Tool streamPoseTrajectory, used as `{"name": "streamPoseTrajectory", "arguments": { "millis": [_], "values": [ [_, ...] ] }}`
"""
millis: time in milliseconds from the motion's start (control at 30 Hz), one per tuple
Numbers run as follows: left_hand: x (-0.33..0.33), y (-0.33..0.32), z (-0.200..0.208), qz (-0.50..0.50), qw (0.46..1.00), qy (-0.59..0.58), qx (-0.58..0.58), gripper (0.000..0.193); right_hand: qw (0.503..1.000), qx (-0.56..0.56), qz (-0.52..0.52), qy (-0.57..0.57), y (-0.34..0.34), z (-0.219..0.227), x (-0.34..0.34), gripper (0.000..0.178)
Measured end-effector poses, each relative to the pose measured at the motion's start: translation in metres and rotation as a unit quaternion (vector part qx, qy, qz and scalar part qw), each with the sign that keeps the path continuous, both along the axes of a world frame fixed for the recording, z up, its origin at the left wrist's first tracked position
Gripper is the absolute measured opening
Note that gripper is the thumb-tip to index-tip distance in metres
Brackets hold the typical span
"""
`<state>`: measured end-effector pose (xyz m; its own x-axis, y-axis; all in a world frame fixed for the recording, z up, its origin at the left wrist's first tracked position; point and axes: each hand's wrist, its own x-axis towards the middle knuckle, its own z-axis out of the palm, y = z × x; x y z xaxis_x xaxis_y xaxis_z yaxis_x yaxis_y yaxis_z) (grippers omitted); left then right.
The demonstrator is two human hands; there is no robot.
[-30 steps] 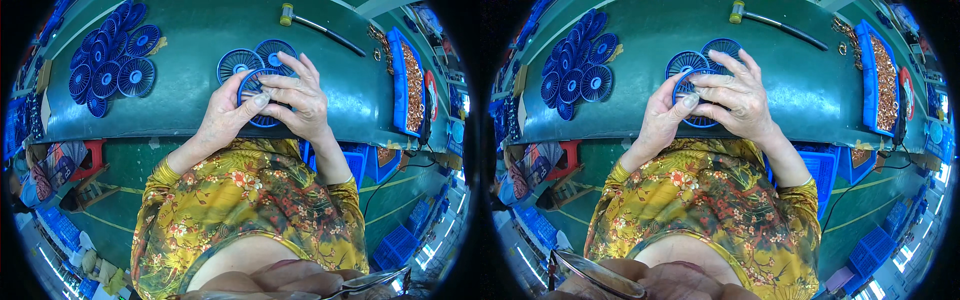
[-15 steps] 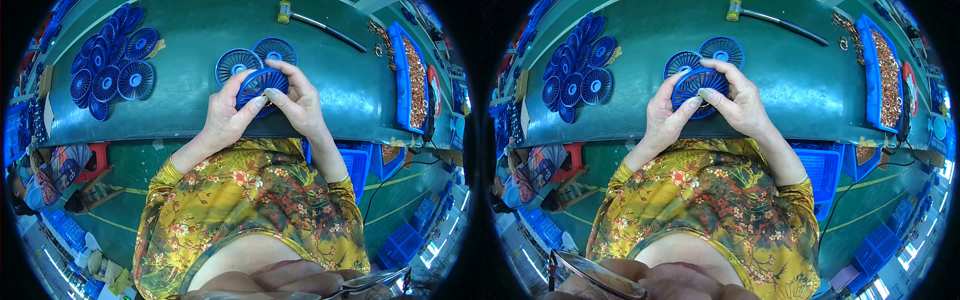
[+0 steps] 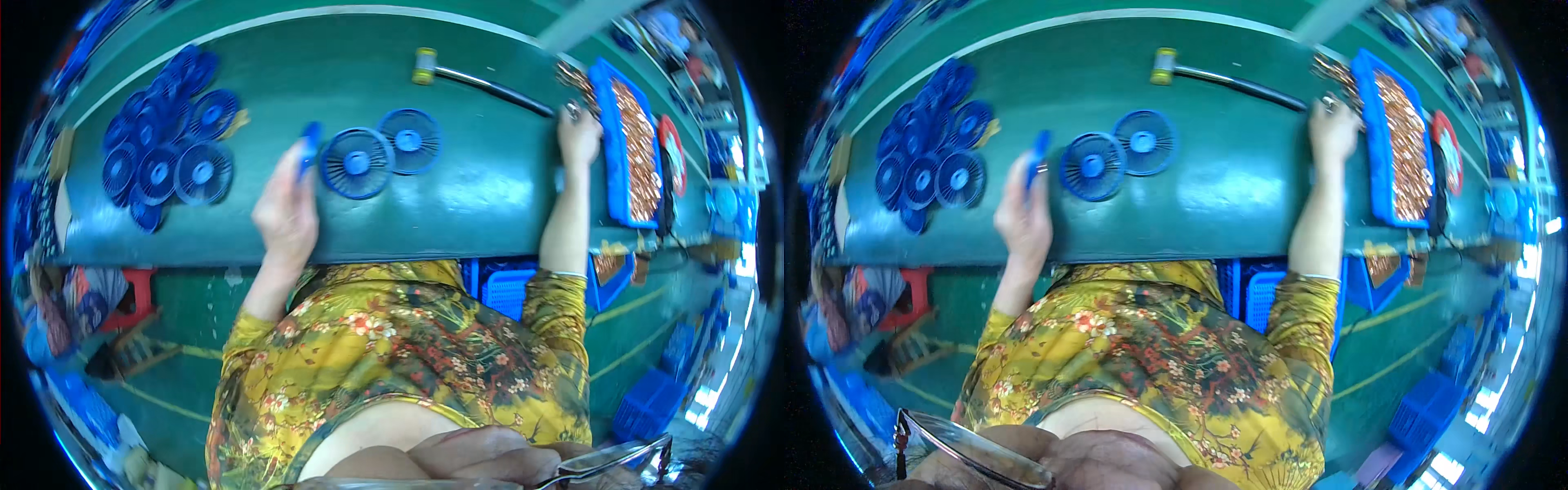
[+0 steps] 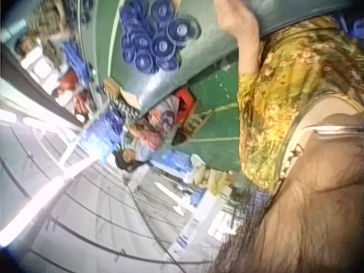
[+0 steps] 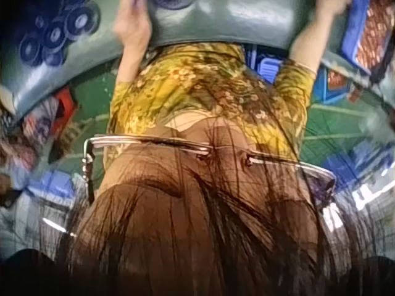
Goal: Assembling metal rings into blue plastic fan components using a mallet on a factory line.
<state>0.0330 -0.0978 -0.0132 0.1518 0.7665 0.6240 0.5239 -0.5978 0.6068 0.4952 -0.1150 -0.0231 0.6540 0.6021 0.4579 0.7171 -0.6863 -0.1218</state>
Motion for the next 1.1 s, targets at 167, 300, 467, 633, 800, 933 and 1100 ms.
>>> {"name": "streamPoseTrajectory", "arguments": {
  "millis": [167,300,467,633,800,933,1100],
  "values": [
    [-0.004,0.001,0.005,-0.092,0.988,0.112,-0.057,0.051,0.987,0.042,0.124,0.091,-0.022,0.001,0.022,0.033],
    [-0.039,0.020,0.009,0.100,0.983,0.156,0.005,0.059,0.988,0.011,0.103,0.118,-0.030,-0.004,0.020,0.034],
    [-0.083,0.043,0.005,0.242,0.930,0.277,-0.016,0.081,0.994,-0.105,0.013,-0.013,-0.018,0.012,-0.009,0.039],
    [-0.114,0.046,0.005,0.145,0.934,0.323,-0.044,0.061,0.994,-0.102,0.045,-0.005,-0.024,0.012,-0.027,0.024],
    [-0.126,0.058,0.010,0.132,0.970,0.205,-0.025,0.029,0.989,0.002,0.100,0.105,-0.042,0.014,-0.029,0.025],
    [-0.125,0.066,0.004,0.189,0.965,0.184,-0.008,0.020,0.992,-0.041,0.096,0.064,-0.056,0.017,-0.037,0.028],
    [-0.106,0.065,0.000,0.190,0.976,0.098,0.028,0.019,0.990,0.049,0.119,0.060,-0.059,0.012,-0.039,0.026]
  ]
}}
